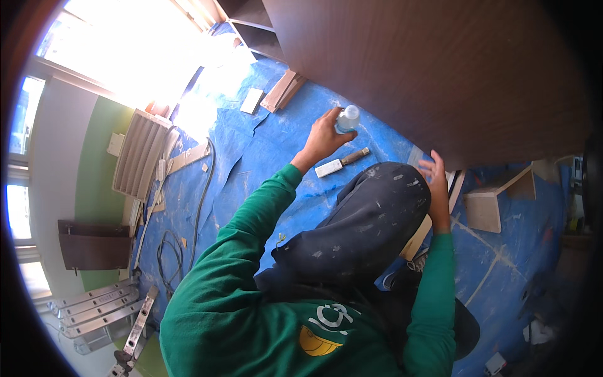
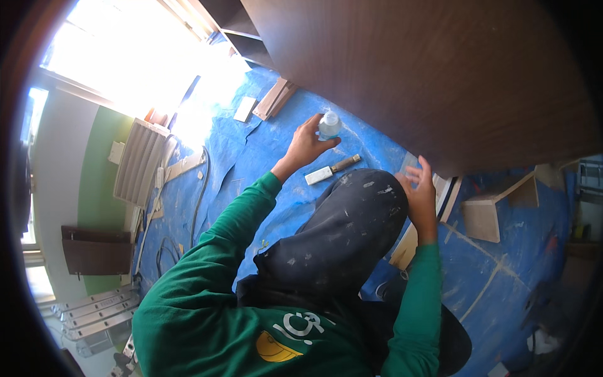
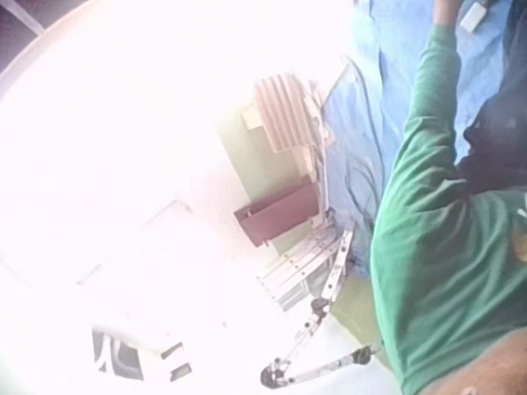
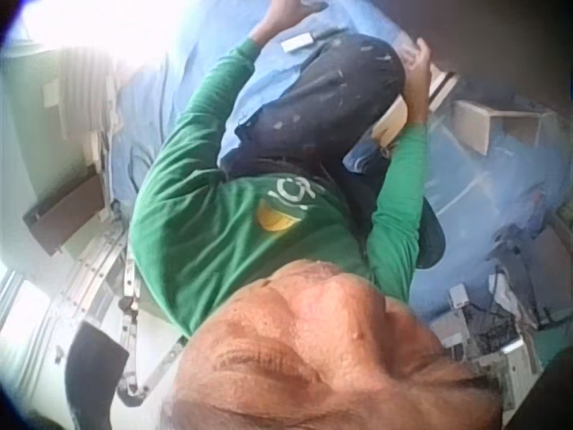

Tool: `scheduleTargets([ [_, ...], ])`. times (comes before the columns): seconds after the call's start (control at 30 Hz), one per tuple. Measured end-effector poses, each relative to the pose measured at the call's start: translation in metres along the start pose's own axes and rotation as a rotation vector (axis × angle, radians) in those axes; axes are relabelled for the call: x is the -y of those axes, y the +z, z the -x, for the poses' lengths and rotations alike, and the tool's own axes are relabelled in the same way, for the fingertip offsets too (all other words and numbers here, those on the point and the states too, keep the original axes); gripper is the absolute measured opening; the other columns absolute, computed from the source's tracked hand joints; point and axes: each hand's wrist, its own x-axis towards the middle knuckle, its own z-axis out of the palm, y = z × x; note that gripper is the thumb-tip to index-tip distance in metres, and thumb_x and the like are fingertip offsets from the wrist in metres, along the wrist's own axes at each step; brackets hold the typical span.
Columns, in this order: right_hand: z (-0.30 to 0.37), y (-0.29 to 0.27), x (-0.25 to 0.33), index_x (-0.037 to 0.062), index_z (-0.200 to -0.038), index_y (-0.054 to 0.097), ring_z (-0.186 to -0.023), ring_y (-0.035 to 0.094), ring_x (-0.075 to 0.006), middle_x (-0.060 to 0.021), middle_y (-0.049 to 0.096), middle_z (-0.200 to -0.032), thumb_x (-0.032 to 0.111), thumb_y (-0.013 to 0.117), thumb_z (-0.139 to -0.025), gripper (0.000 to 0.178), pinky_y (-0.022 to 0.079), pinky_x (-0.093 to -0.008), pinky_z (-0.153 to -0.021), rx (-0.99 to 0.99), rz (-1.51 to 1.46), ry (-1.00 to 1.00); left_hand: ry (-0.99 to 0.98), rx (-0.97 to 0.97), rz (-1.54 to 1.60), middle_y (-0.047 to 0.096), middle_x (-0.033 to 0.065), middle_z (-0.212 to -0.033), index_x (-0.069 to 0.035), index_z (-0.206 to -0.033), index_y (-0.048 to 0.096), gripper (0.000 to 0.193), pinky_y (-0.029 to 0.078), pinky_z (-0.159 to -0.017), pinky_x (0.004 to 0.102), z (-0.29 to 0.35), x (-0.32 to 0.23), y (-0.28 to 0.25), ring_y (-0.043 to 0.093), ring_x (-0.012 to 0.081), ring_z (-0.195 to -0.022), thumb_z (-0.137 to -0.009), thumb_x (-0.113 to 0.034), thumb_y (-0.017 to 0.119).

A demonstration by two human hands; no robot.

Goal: The person pours liquid from a large white container into a small bottle, then places the bottle on a cabinet. They then use a screwdriver to adjust a hinge on the cabinet door.

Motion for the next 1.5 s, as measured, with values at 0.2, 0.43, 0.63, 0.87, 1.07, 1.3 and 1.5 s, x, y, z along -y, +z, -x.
scheduleTargets([
  [0.2,0.056,0.006,-0.166,-0.0024,-0.159,0.040,-0.128,0.068,-0.0346,-0.0250,0.067,-0.139,0.022,0.078,-0.098,0.075,0.052,-0.0417,-0.108,0.150,0.140,-0.019,-0.271,-0.160,0.044,0.071,0.0226,-0.128,-0.002,-0.137,0.063,0.068,0.054,-0.104,0.0495,0.042,0.144,0.031,0.067,0.0430,-0.124,-0.082,-0.030,0.090],
  [0.43,0.093,0.000,-0.190,0.0013,-0.153,0.048,-0.129,0.068,-0.0410,-0.0267,0.068,-0.140,0.025,0.077,-0.097,0.067,0.054,-0.0460,-0.105,0.227,0.242,0.058,-0.292,-0.238,0.194,0.067,0.0231,-0.130,-0.001,-0.136,0.060,0.068,0.052,-0.107,0.0495,0.052,0.186,0.061,0.065,0.0428,-0.125,-0.079,-0.020,0.092],
  [0.63,0.082,-0.026,-0.166,0.0011,-0.154,0.048,-0.117,0.074,-0.0372,-0.0229,0.074,-0.128,0.028,0.078,-0.097,0.070,0.057,-0.0444,-0.098,0.255,0.300,0.132,-0.359,-0.369,-0.269,0.060,0.0217,-0.120,-0.002,-0.128,0.060,0.063,0.049,-0.100,0.0518,0.096,0.210,0.074,0.058,0.0443,-0.116,-0.081,-0.030,0.092],
  [0.87,0.116,-0.121,0.016,0.0043,-0.156,0.048,-0.121,0.071,-0.0397,-0.0241,0.072,-0.133,0.035,0.074,-0.101,0.068,0.056,-0.0476,-0.102,0.176,0.636,0.273,-0.263,0.128,-0.434,0.059,0.0266,-0.146,-0.004,-0.150,0.055,0.077,0.039,-0.118,0.0581,0.152,0.220,0.129,0.052,0.0474,-0.139,-0.087,-0.036,0.086],
  [1.07,0.163,-0.178,0.078,0.0033,-0.157,0.048,-0.125,0.068,-0.0408,-0.0214,0.071,-0.135,0.044,0.070,-0.103,0.071,0.054,-0.0483,-0.102,0.093,0.738,0.240,-0.237,0.233,-0.362,0.062,0.0198,-0.143,-0.009,-0.141,0.061,0.042,0.046,-0.111,0.0570,0.106,0.232,0.122,0.058,0.0484,-0.133,-0.101,-0.020,0.062],
  [1.3,0.192,-0.165,0.075,-0.0038,-0.139,0.058,-0.116,0.071,-0.0444,-0.0261,0.075,-0.122,0.041,0.071,-0.100,0.061,0.056,-0.0540,-0.098,-0.018,0.789,0.314,-0.177,0.330,-0.415,0.063,0.0204,-0.143,-0.009,-0.143,0.060,0.043,0.046,-0.111,0.0571,0.030,0.163,0.144,0.059,0.0484,-0.133,-0.102,-0.021,0.062],
  [1.5,0.177,-0.110,0.025,-0.0034,-0.129,0.062,-0.124,0.067,-0.0393,-0.0202,0.070,-0.128,0.029,0.072,-0.098,0.046,0.054,-0.0512,-0.101,-0.146,0.785,-0.069,-0.097,0.390,-0.439,0.063,0.0208,-0.143,-0.010,-0.144,0.059,0.044,0.046,-0.111,0.0571,-0.008,0.107,0.151,0.059,0.0484,-0.132,-0.102,-0.021,0.061],
])
